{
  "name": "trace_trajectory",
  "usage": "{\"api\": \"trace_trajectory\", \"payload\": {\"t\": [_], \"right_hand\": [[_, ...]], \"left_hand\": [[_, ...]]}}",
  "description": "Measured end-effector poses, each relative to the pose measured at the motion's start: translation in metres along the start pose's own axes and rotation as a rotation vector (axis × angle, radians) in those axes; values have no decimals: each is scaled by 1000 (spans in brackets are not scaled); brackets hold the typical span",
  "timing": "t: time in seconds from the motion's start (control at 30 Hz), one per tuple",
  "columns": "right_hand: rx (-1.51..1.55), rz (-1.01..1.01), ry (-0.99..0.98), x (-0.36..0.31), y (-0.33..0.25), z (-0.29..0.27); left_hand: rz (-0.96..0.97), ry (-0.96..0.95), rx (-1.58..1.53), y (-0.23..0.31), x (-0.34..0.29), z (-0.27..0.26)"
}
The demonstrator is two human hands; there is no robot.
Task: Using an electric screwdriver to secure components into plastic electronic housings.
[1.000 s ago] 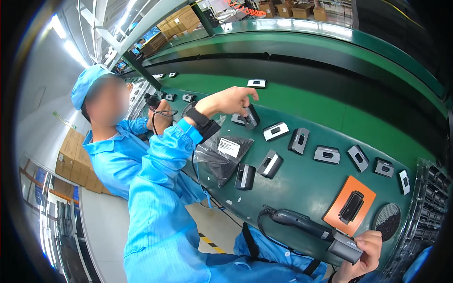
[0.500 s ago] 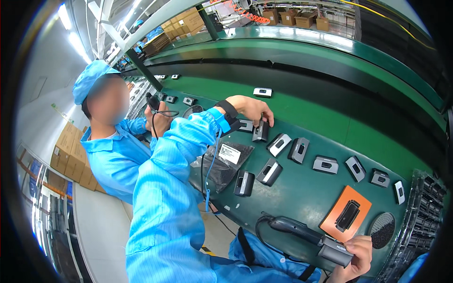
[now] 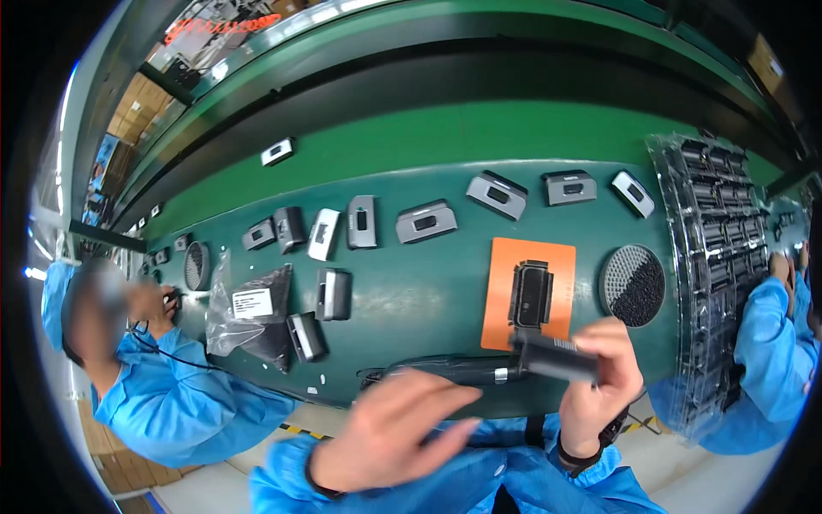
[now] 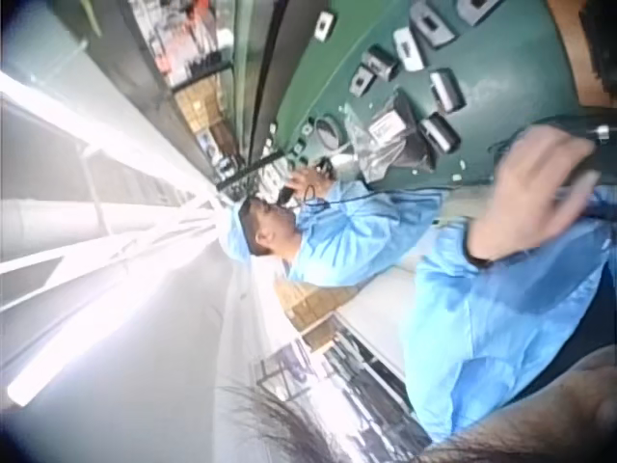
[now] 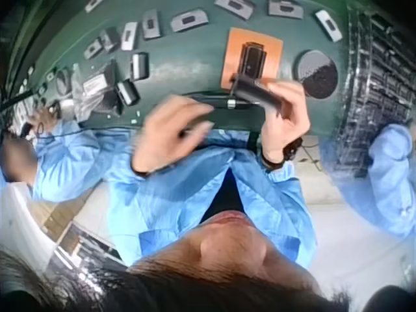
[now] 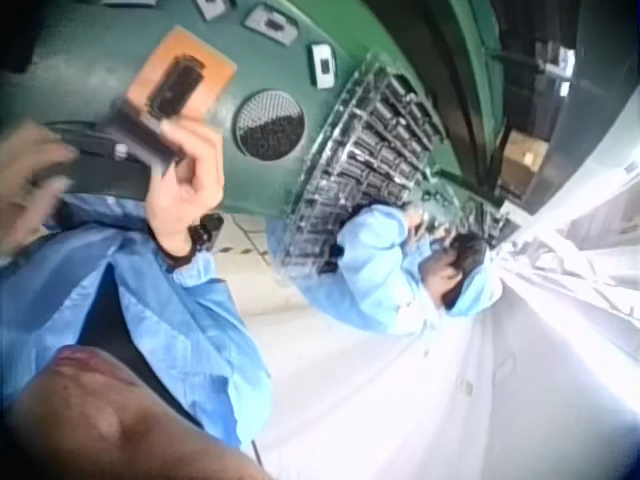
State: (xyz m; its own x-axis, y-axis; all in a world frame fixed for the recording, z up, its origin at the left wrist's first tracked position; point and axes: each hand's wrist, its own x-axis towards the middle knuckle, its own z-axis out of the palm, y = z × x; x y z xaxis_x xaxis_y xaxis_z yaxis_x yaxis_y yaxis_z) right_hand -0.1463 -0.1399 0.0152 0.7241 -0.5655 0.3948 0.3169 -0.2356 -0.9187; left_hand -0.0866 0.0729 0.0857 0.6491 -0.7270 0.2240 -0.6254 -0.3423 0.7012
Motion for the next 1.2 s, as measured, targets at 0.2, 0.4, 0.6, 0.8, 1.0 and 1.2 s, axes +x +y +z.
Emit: {"api": "trace_trajectory", "payload": {"t": [0.2, 0.4, 0.6, 0.8, 1.0, 1.2], "right_hand": [[-85, 244, -227, 24, -9, -7], [-536, -12, -681, 79, 17, -5], [-529, -113, -824, 111, 43, -9], [-554, -151, -835, 105, 54, -2], [-654, 23, -689, 93, 30, 2], [-668, -133, -991, 22, -23, -29]], "left_hand": [[-132, 383, -245, -1, 38, 47], [-13, -30, 185, -14, 60, 11], [178, -385, 262, -24, 73, 25], [242, -491, 389, -49, 79, 51], [197, -511, 401, -49, 83, 53], [205, -513, 383, -61, 84, 56]]}}
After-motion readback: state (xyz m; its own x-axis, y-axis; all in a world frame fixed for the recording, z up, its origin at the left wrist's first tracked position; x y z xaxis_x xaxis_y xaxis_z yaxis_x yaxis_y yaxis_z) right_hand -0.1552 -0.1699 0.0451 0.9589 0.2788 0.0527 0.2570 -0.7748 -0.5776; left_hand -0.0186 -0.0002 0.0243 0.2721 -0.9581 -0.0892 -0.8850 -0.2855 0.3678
